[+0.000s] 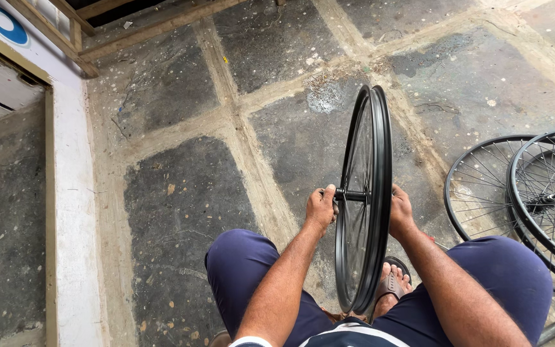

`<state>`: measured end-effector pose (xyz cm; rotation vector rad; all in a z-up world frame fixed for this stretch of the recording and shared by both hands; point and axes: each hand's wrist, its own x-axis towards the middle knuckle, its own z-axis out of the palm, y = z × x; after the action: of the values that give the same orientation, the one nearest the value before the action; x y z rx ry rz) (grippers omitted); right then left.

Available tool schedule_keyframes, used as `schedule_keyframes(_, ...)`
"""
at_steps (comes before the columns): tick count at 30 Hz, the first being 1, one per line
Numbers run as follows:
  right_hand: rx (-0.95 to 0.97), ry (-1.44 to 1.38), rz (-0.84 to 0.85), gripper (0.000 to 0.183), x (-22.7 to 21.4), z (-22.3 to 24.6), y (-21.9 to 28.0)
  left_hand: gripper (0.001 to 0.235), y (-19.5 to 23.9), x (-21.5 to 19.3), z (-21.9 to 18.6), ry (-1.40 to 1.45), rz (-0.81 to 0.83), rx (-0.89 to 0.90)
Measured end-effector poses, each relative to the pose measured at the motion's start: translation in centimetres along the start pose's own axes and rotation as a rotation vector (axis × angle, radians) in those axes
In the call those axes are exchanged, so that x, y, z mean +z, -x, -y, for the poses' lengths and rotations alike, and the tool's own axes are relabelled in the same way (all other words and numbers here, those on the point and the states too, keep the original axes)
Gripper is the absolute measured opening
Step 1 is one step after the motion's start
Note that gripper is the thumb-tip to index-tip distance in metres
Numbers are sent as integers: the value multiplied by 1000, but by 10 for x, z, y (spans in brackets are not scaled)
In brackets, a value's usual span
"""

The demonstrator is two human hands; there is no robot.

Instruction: The person sits on the floor and uses a small metal tool to tighten or adjust the spokes on a bicycle wheel. They rotate the wheel to access different sections and continue the adjustment process.

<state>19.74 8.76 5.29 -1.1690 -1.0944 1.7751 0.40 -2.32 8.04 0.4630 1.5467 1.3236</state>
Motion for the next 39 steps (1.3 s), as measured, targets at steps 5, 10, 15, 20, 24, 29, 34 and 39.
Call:
schedule_keyframes(5,-22,-70,39,18,-5,-9,-5,40,1,0,0,0,-1,-8)
schedule_keyframes(10,-4,-52,36,10,-5,-9,-1,39,0,0,3,16,2,-4)
schedule_keyframes(15,-56,15,55,11,-9,-15,-3,38,-4,0,7,2,9,9)
schedule_keyframes(20,-3,-11,4,15,-5,-12,-3,39,-8,1,12,32,12,-1)
schedule_keyframes(24,21,-47,-10,13,1,-6,1,37,-9,0,18,19,0,-12)
schedule_keyframes(29,65,7,43,8,-5,-11,1,36,-16,0,27,31,-4,-22)
schedule_keyframes(34,110,192,-30,15,-8,-22,-3,53,-25,2,41,-75,-36,-60)
schedule_keyframes(39,35,444,-128,36,-14,-23,-9,61,2,10,4,-669,-361,553)
